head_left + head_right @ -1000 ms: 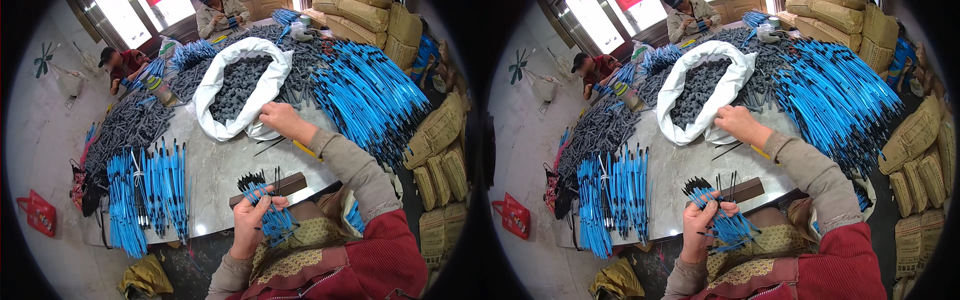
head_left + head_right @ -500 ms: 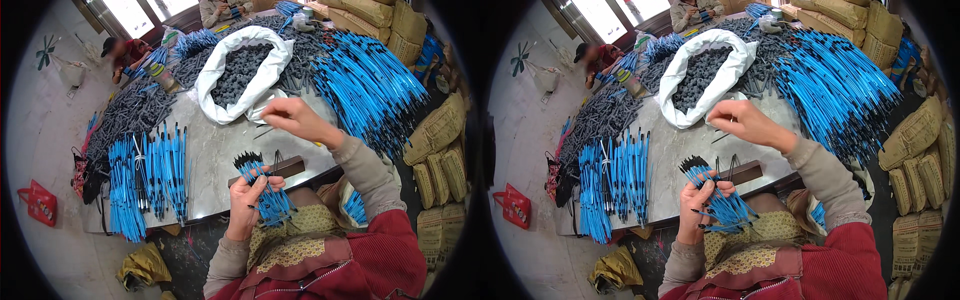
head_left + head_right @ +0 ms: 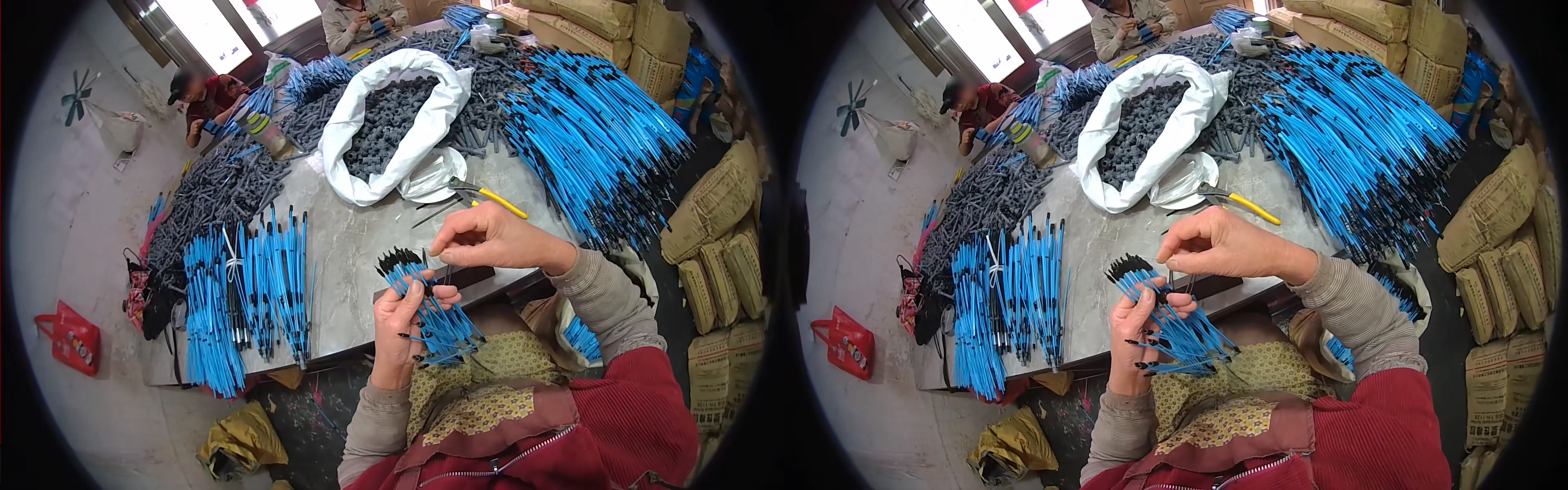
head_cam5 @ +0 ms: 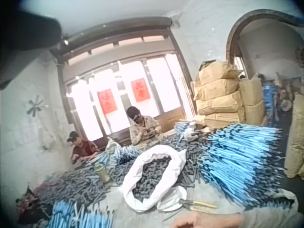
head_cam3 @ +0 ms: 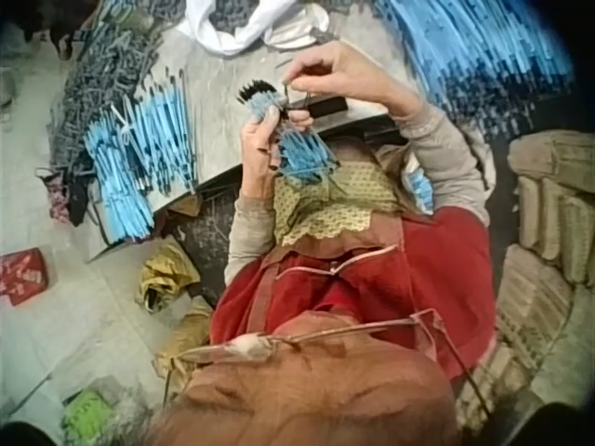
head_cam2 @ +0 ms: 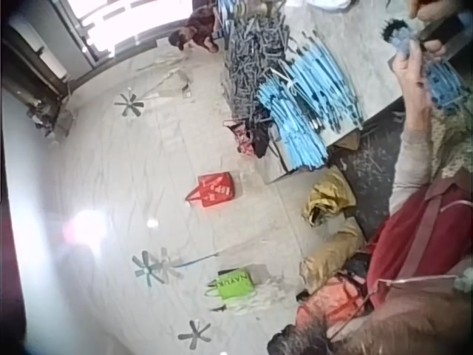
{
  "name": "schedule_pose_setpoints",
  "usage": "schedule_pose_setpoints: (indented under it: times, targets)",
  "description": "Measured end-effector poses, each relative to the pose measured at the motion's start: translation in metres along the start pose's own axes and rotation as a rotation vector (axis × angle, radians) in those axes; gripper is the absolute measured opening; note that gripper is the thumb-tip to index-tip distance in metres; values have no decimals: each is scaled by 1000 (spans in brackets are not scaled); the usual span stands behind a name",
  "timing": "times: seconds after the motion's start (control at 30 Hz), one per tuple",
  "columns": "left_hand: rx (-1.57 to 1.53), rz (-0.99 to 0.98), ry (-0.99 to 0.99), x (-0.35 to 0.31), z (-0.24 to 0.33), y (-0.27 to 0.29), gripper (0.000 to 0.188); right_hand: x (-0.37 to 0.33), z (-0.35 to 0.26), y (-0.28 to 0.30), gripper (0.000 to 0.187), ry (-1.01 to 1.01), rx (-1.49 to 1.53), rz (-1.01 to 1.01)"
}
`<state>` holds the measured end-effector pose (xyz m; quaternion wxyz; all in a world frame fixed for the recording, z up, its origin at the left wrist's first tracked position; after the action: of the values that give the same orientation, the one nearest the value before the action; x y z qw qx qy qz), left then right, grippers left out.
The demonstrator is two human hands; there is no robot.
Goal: Assembling, bundling, and cutting plastic-wrapped wire bundles using pliers and plastic ties.
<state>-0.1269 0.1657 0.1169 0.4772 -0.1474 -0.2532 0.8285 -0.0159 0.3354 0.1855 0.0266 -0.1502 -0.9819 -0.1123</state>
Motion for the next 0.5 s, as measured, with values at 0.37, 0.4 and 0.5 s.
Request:
schedule_pose_setpoints:
  times: [0.37,0.4,0.5]
  targets:
    - [17,-15,-3,-1,-2,1,31,0,-4,-1,15,8,-67,0]
    - [16,-16,-4,-1,-2,1,31,0,-5,-1,15,14,-73,3]
    - [12,-19,-6,-1,-2,1,31,1,-8,-1,15,25,-85,9]
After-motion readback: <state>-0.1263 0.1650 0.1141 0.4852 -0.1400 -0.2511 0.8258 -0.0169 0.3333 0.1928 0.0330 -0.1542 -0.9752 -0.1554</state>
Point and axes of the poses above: each hand's wrist, its own x-axis towards the middle knuckle, its own y-axis out of the back of the hand, z = x × y, the point moved 3 cm from there along x, towards the middle knuckle, and after that the axes turned 10 degrees about -y, right-handed, at the moved point
